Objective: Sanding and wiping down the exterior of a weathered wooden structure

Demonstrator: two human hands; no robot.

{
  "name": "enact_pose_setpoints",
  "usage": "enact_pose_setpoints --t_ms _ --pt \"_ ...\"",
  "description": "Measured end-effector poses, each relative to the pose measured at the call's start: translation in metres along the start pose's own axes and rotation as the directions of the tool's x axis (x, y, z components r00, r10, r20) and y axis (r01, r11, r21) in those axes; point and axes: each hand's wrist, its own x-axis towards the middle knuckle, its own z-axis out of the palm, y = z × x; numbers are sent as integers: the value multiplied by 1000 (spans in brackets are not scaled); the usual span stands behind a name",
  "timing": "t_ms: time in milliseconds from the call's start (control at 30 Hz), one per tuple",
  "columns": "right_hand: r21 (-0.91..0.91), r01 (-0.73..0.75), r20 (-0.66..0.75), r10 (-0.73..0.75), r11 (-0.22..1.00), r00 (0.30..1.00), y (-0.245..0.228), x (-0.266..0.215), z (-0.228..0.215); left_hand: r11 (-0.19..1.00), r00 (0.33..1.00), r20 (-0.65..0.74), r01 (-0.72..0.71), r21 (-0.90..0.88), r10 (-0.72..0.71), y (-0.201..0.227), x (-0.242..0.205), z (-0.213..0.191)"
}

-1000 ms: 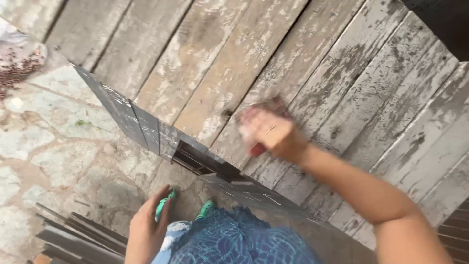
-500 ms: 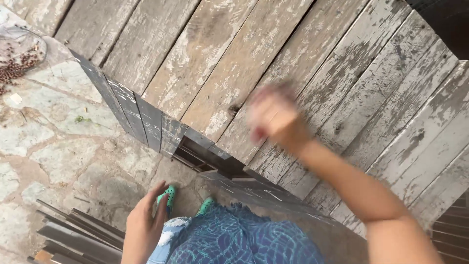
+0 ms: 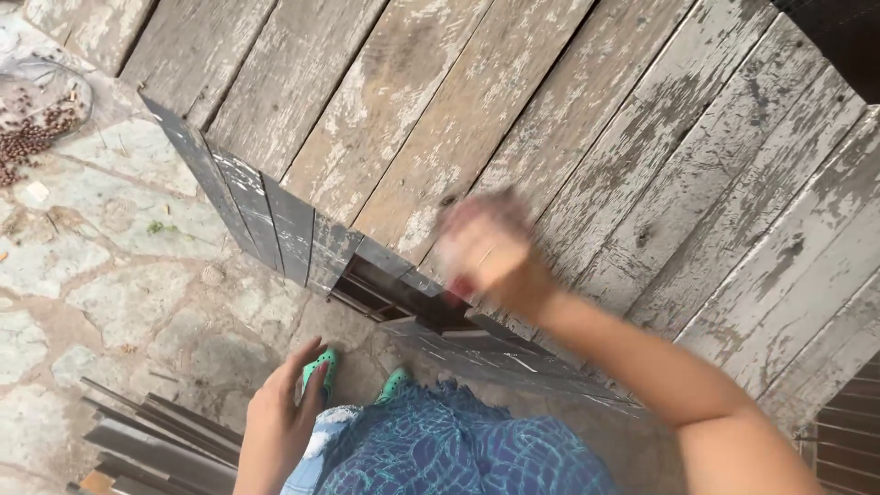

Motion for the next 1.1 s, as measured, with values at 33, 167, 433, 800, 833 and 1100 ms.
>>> enact_pose_setpoints --t_ms 33,167,433,800,833,1100 --pt "1 1 -5 -1 1000 1000 19 -20 7 1000 1000 1 -3 5 3 -1 1 1" --pt "-739 455 371 -263 497 891 44 -39 6 1000 999 30 -19 20 18 3 2 -8" --pt "-690 522 415 -316 502 853 -8 -39 -13 998 996 64 63 11 -63 -6 6 -12" --pt "-379 -225 -116 195 897 974 -36 -17 -59 995 997 2 -80 56 80 -25 45 -25" --pt "-386 -231 -138 192 893 972 -11 -21 -83 993 995 13 -101 61 100 -21 54 -31" --pt "-955 -256 -290 -295 150 910 79 67 -230 577 519 -296 -801 161 802 93 145 -91"
